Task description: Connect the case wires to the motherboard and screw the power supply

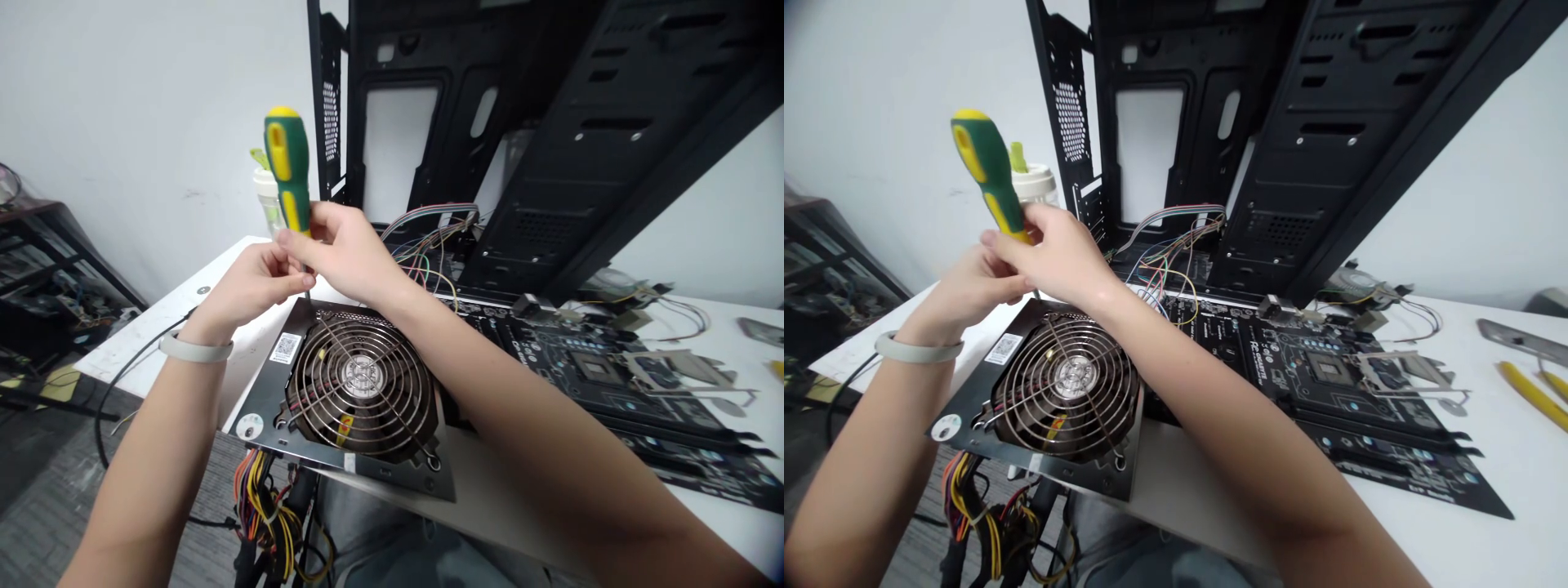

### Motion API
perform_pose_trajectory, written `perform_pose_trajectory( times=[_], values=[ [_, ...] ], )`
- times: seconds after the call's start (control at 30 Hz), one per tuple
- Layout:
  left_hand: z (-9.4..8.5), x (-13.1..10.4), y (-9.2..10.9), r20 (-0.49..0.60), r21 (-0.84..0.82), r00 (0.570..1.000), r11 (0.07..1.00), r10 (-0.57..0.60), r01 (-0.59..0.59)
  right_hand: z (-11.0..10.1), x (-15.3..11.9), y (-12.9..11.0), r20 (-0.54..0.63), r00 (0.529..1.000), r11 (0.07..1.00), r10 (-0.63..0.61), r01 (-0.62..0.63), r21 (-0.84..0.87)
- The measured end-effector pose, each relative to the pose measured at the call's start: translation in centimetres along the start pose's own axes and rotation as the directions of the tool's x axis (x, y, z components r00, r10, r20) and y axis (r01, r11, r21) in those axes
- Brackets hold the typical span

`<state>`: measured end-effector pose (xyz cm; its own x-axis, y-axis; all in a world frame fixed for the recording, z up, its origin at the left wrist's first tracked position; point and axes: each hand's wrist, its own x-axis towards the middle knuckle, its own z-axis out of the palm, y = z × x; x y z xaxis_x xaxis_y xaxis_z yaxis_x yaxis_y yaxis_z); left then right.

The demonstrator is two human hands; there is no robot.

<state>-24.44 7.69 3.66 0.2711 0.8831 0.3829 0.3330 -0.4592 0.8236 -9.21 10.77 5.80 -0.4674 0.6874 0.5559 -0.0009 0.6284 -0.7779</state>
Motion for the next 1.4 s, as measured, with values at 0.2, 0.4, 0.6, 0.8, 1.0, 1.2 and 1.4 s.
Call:
perform_pose_trajectory(
  times=[0.2, 0.4, 0.6, 0.8, 1.0, 1.2, 1.4],
  values=[
    [-0.36, -0.11, 0.08, 0.047, -0.021, 0.999, 1.0, 0.001, 0.0, -0.03, 0.15, 0.32, 0.028, 0.998, 0.993, 0.051, -0.053, 0.105],
    [-0.22, -0.06, 0.11, 0.013, -0.015, 1.0, 1.0, 0.007, -0.007, -0.1, 0.05, -0.07, 0.022, 0.997, 0.99, 0.073, -0.075, 0.122],
    [-0.24, -0.14, 0.3, 0.026, -0.011, 1.0, 1.0, -0.005, 0.006, 0.03, 0.13, 0.04, 0.037, 0.998, 0.986, 0.048, -0.054, 0.157],
    [0.05, 0.0, 0.24, 0.008, -0.029, 1.0, 1.0, -0.002, 0.002, 0.01, 0.13, -0.18, 0.015, 0.997, 0.985, 0.08, -0.081, 0.152],
    [-0.12, -0.11, 0.29, 0.019, -0.016, 1.0, 1.0, -0.02, 0.02, 0.07, 0.12, -0.12, 0.014, 0.993, 0.984, 0.114, -0.114, 0.137],
    [-0.24, -0.04, 0.21, -0.01, -0.012, 1.0, 1.0, -0.025, 0.025, -0.05, 0.05, -0.27, 0.024, 0.995, 0.989, 0.096, -0.098, 0.111],
    [-0.15, -0.09, 0.42, 0.003, 0.009, 1.0, 1.0, -0.027, 0.027, 0.07, 0.13, 0.1, 0.035, 0.996, 0.98, 0.084, -0.089, 0.178]
  ],
)
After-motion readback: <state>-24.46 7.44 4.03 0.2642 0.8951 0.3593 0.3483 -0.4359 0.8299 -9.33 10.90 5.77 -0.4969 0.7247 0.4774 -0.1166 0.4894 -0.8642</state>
